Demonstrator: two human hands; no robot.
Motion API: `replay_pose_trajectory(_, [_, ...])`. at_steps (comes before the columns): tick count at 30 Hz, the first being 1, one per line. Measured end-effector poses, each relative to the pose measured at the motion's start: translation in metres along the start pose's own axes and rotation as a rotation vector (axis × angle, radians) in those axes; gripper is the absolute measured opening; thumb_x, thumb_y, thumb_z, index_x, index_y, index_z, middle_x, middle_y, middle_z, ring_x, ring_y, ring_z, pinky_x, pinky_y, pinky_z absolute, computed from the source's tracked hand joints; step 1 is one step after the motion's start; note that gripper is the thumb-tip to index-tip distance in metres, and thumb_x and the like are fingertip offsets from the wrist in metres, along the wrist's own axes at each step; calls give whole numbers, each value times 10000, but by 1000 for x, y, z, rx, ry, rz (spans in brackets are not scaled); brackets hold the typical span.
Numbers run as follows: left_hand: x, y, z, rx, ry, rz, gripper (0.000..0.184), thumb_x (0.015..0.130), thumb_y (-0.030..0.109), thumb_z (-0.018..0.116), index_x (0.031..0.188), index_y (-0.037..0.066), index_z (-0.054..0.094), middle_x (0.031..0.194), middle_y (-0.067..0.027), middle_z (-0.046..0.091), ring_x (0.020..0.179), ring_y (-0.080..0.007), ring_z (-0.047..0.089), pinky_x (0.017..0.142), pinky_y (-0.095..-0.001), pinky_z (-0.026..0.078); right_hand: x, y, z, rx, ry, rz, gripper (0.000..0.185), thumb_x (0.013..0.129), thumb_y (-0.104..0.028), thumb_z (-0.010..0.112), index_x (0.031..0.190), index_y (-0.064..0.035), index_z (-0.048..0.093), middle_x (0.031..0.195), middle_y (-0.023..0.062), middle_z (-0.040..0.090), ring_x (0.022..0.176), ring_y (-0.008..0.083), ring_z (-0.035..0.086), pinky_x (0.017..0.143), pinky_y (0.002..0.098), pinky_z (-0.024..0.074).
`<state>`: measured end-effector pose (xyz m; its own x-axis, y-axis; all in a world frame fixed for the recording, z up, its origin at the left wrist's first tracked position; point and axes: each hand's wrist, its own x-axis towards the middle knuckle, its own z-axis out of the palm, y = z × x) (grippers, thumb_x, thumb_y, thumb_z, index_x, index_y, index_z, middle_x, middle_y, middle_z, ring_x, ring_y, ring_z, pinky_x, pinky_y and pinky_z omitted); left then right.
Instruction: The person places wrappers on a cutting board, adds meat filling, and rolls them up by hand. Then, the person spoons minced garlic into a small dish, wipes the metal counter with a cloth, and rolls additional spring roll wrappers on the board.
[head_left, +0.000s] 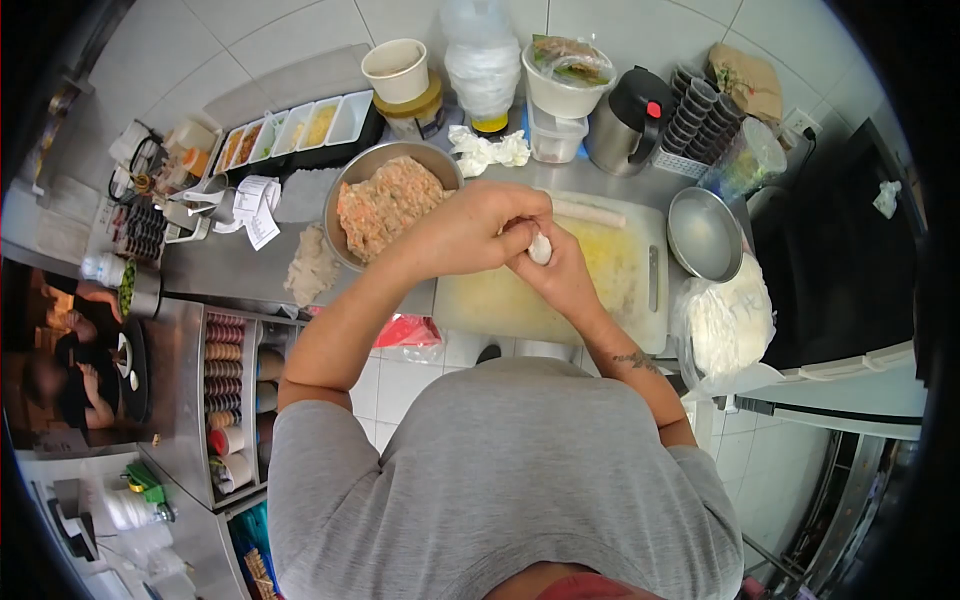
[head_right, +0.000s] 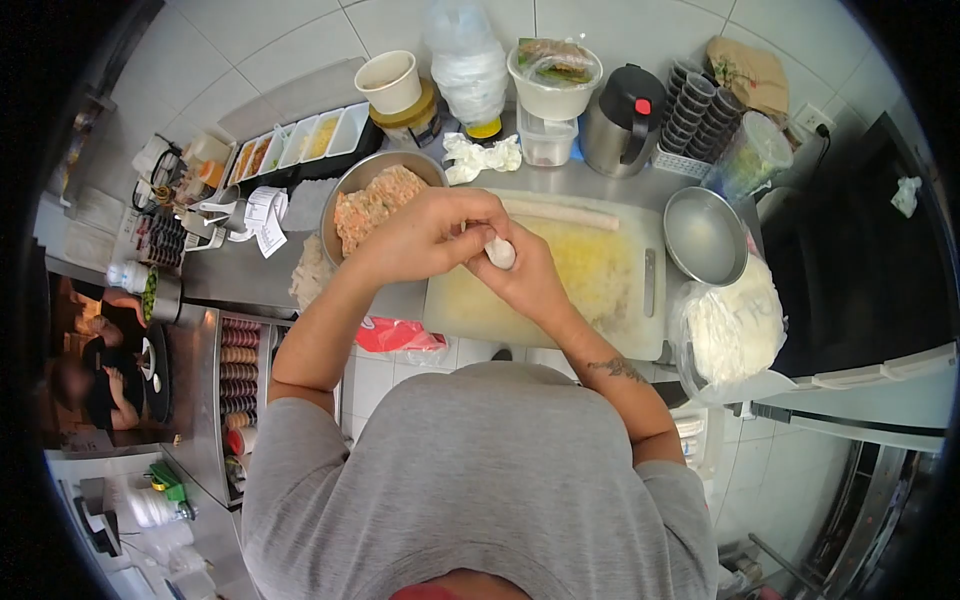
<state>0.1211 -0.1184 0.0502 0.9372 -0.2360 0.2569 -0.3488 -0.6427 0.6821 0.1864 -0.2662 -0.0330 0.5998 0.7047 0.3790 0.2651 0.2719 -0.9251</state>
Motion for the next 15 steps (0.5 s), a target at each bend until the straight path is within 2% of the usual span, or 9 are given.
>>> replay_pose_trajectory(3, [1, 7, -1, 108, 12, 18, 86, 837, 41, 554, 918, 24, 578, 826, -119, 591, 778, -299, 586, 686, -370, 462, 3, -3, -9, -37, -120, 222, 219, 842, -127, 684, 1030, -20, 647, 792, 15, 642, 751, 88, 586, 655, 259, 477])
replay_pose_trajectory(6, [0, 8, -4, 193, -8, 60, 78, 832, 41, 562, 909, 31, 572, 833, -122, 582, 806, -322, 584, 679, -396, 458, 3, -7, -9, 125, -161, 443, 72, 824, -68, 650, 861, -8, 635, 781, -21, 625, 742, 37, 543, 649, 210, 447])
replay_pose_trajectory(9, [1, 12, -8, 307, -69, 81, 106, 821, 48, 581, 926, 37, 572, 840, -121, 571, 820, -317, 584, 679, -410, 452, 0, -2, -7, 70, -159, 442, 167, 847, -150, 691, 976, -49, 658, 792, 6, 630, 758, 55, 563, 668, 229, 470])
replay_pose_trajectory(12, [6, 14, -7, 346, -64, 84, 133, 803, 33, 581, 935, 34, 563, 856, -118, 563, 826, -322, 573, 690, -414, 446, -3, 6, 14, 111, 65, 141, 174, 848, -155, 694, 963, -37, 637, 783, -7, 609, 714, 46, 539, 615, 228, 441])
replay_pose_trajectory(15, [8, 15, -5, 338, 60, 147, 173, 773, -12, 562, 940, 30, 569, 872, -120, 547, 832, -320, 556, 711, -398, 449, 1, -1, 14, 13, 151, 65, 196, 850, -165, 695, 960, -24, 616, 797, -9, 605, 715, 42, 536, 597, 231, 426])
